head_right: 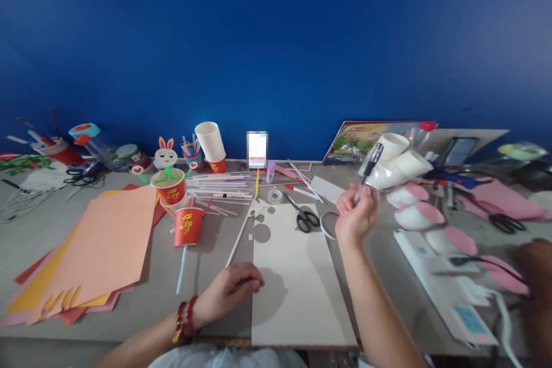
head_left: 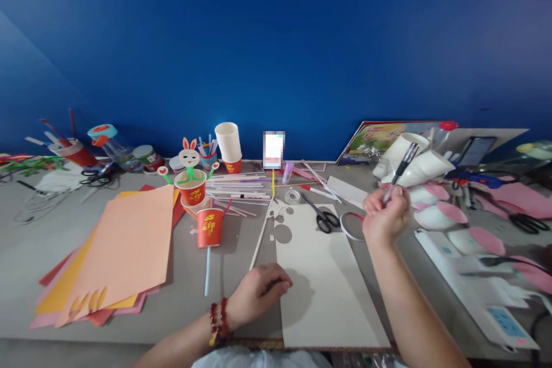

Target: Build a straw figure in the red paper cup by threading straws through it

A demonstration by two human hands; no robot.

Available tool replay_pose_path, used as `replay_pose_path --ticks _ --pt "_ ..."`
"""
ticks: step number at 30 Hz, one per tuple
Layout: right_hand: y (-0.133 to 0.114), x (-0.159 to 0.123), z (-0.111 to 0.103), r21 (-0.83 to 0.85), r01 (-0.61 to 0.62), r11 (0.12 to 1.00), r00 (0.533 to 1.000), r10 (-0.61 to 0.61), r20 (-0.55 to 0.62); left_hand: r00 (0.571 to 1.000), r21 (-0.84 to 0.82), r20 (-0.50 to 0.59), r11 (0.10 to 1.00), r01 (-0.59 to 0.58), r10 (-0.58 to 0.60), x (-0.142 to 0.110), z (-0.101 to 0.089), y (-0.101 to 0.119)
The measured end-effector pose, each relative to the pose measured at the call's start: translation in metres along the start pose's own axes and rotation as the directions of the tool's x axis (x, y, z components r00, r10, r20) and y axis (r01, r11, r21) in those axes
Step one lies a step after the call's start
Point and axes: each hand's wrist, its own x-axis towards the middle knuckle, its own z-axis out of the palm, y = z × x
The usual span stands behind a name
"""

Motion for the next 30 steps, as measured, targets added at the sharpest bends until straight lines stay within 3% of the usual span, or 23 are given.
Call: replay_pose_path --ticks 3,5,6,8,10,11,13,17,19,22,26,28,30 --pt "-0.018 -0.021 0.004 -0.057 0.101 0.993 0.992 -0.096 0.078 1.0 0.002 0.01 1.0 -0.002 0.002 -0.001 0.0 0.0" --pt "-0.02 -0.035 0.002 -0.178 0.106 0.978 0.953 -0.049 0.297 1.0 0.008 0.016 1.0 -0.004 0.004 -0.001 -0.001 0.0" --pt "-0.018 -0.041 0.001 -0.267 0.084 0.96 0.905 0.038 0.423 1.0 0.011 0.019 1.0 -0.006 0.006 -0.001 -0.001 0.0" --pt "-0.01 -0.048 -0.005 -0.454 0.069 0.888 0.764 0.245 0.596 1.0 0.014 0.022 1.0 -0.01 0.01 -0.001 -0.001 0.0" --pt "0.0 -0.052 -0.011 -0.577 0.086 0.812 0.649 0.393 0.651 1.0 0.015 0.025 1.0 -0.015 0.014 -0.001 -0.001 0.0" --pt "0.005 -0.053 -0.014 -0.601 0.079 0.796 0.625 0.43 0.652 1.0 0.015 0.025 1.0 -0.016 0.016 0.0 -0.001 0.0" --pt "0.011 -0.055 -0.018 -0.585 -0.014 0.811 0.651 0.451 0.61 0.999 0.021 0.029 1.0 -0.019 0.019 0.0 -0.001 0.0" --pt "0.017 -0.06 -0.022 -0.372 -0.288 0.882 0.808 0.432 0.4 0.999 0.042 0.038 0.999 -0.023 0.021 0.0 0.0 0.001" --pt "0.019 -0.062 -0.023 -0.282 -0.365 0.887 0.839 0.445 0.312 0.999 0.042 0.038 0.999 -0.021 0.02 0.0 0.0 0.0" --pt "0.019 -0.062 -0.023 -0.232 -0.38 0.896 0.87 0.431 0.239 0.999 0.035 0.042 0.999 -0.024 0.022 0.0 0.0 -0.001" --pt "0.019 -0.061 -0.024 -0.341 -0.241 0.909 0.86 0.363 0.359 0.999 0.041 0.036 0.999 -0.019 0.018 0.0 0.0 -0.002" --pt "0.025 -0.06 -0.027 -0.446 -0.105 0.889 0.818 0.332 0.469 0.999 0.044 0.035 0.999 -0.015 0.014 0.0 0.0 -0.001" --pt "0.035 -0.056 -0.031 -0.558 0.077 0.826 0.738 0.329 0.589 0.999 0.047 0.035 0.999 -0.01 0.008 0.0 0.001 -0.001"
